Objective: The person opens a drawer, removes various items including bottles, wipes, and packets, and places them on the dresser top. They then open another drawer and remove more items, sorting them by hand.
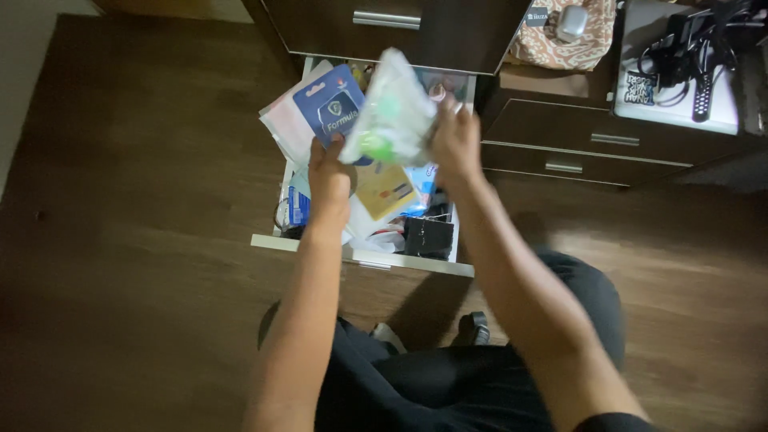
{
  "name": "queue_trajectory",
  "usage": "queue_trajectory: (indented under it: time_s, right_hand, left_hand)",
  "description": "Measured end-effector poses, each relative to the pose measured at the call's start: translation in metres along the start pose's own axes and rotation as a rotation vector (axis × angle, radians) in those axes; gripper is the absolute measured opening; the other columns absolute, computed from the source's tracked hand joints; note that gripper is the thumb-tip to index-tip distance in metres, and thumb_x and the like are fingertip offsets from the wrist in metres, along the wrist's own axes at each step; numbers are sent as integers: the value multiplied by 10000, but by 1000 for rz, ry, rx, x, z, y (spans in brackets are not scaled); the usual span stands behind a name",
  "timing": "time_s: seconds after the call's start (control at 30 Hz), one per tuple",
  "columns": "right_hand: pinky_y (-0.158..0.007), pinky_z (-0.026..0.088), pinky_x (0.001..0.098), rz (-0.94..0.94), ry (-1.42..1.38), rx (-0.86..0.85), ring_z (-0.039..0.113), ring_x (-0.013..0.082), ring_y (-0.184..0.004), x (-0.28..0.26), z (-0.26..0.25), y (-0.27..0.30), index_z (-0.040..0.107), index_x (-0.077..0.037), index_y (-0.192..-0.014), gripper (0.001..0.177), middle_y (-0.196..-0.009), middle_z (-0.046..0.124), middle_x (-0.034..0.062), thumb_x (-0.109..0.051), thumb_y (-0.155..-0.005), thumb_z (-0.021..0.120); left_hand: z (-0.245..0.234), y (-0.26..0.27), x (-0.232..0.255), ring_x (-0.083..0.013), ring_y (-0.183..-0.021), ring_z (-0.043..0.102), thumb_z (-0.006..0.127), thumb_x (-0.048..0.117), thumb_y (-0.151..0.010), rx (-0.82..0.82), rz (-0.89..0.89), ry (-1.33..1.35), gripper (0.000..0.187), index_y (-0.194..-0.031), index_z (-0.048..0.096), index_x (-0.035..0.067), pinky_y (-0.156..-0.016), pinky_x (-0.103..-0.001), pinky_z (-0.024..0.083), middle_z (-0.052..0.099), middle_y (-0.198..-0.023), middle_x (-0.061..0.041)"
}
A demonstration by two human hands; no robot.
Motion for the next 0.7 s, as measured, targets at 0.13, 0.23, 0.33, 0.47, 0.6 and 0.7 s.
queue_trajectory:
  time_s: [0.13, 0.23, 0.33, 0.47, 0.6, 0.7]
  right_hand:
    - [-502, 309, 260, 46, -65, 330, 360, 127, -572, 44, -2, 30, 435, -83, -735, 205, -625, 361, 9, -244, -861, 423]
    - [-483, 323, 264, 165, -126, 347, 362, 125, -552, 66, 6, 44, 431, -82, -778, 136, -633, 364, 7, -191, -859, 423]
    - [-467, 333, 266, 230, -126, 353, 369, 121, -530, 81, 11, 57, 454, -83, -829, 95, -634, 382, 7, -150, -862, 394]
    - [-460, 340, 236, 258, -213, 422, 364, 105, -514, 116, 10, 58, 441, -90, -870, 94, -607, 388, 20, -128, -844, 359]
    - [-522, 354, 214, 198, -181, 366, 376, 68, -595, 89, 11, 70, 482, -102, -863, 77, -659, 384, -7, -98, -835, 410]
    - [-470, 456, 257, 296, 69, 132, 500, 157, -563, 96, 10, 59, 515, -103, -932, 179, -714, 544, 107, -107, -756, 483]
  left_hand:
    - [-2, 13, 3, -294, -1006, 511, 359, 159, -787, 298, -40, -297, 283, -1049, 454, 109, -866, -375, 381, 540, -1009, -178]
    - [1, 17, -4, -249, -1029, 484, 268, 435, -818, 285, -29, -13, 457, -1126, 435, 141, -917, -381, 324, 511, -1086, -131]
    - [12, 31, 5, -234, -1153, 326, 248, 588, -831, 295, -9, 283, 604, -1261, 286, 165, -985, -402, 215, 314, -1265, -91]
    - [15, 33, -13, -278, -1293, 45, 208, 710, -721, 250, -68, 398, 871, -1350, -31, 157, -1049, -456, 77, -32, -1409, -101]
    - [16, 32, -4, -355, -1284, 12, 409, 269, -875, 233, -18, -117, 695, -1327, -44, -2, -1043, -466, 71, -24, -1375, -254]
    - [-9, 16, -23, -287, -1217, 295, 519, 327, -846, 295, -79, -396, 617, -1312, 172, 120, -988, -471, 264, 280, -1312, -165]
Point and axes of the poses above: each hand's wrist, its own y-axis away from the middle knuckle, its own z-axis out of the palm, x = y × z, the point moved 8 cm from there along -y, towards the middle knuckle
